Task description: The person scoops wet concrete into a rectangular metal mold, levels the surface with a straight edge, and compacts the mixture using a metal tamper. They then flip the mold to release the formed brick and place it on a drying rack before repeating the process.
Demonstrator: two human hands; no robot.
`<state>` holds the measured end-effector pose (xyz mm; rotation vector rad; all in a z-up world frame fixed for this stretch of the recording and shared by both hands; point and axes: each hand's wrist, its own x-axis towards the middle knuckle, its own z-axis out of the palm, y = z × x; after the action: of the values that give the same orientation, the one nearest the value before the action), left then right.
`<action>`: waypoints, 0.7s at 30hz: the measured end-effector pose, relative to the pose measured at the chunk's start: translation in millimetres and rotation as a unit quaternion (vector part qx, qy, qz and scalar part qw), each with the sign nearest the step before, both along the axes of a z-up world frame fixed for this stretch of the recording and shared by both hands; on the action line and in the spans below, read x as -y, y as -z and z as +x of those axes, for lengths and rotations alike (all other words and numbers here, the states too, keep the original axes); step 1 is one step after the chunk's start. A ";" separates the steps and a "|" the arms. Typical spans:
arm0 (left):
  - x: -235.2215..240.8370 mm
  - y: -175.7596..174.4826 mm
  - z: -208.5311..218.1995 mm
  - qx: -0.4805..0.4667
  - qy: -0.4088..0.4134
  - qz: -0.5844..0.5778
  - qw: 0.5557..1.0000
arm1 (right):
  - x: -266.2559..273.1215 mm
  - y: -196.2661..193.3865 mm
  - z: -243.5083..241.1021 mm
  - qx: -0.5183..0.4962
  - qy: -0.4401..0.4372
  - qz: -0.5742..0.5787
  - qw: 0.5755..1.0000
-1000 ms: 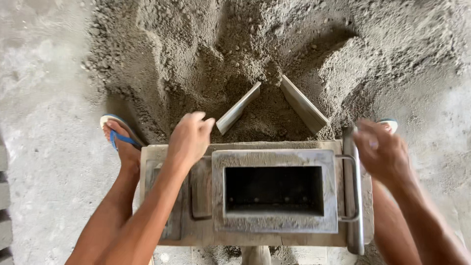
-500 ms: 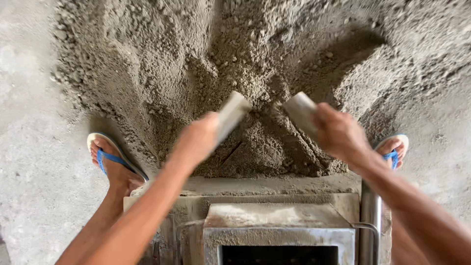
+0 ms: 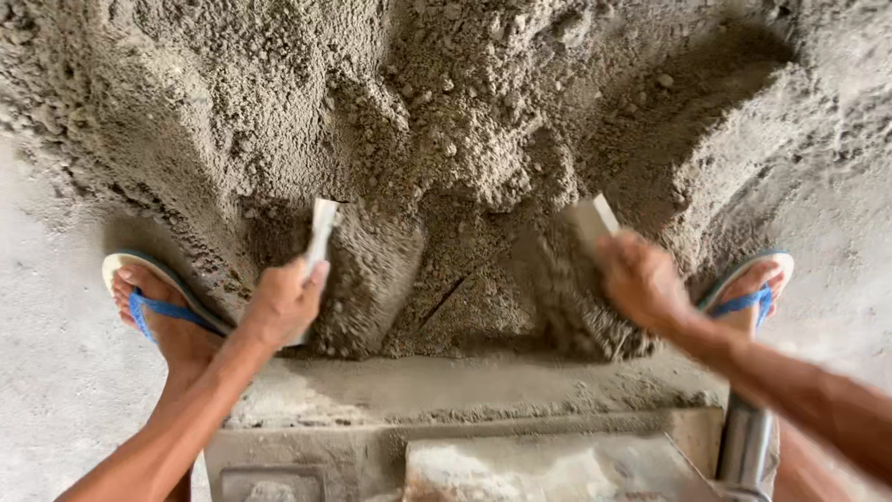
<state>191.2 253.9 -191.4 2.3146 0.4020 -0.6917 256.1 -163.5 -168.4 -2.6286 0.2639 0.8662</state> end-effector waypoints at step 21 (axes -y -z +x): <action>93.4 -32.9 -16.6 0.086 -0.024 -0.200 0.976 | -71.7 4.5 -50.9 0.035 0.343 0.162 0.925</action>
<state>174.7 160.4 -158.5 1.9562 0.2137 -0.4901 205.2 -91.8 -172.9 -2.0243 0.8736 0.5102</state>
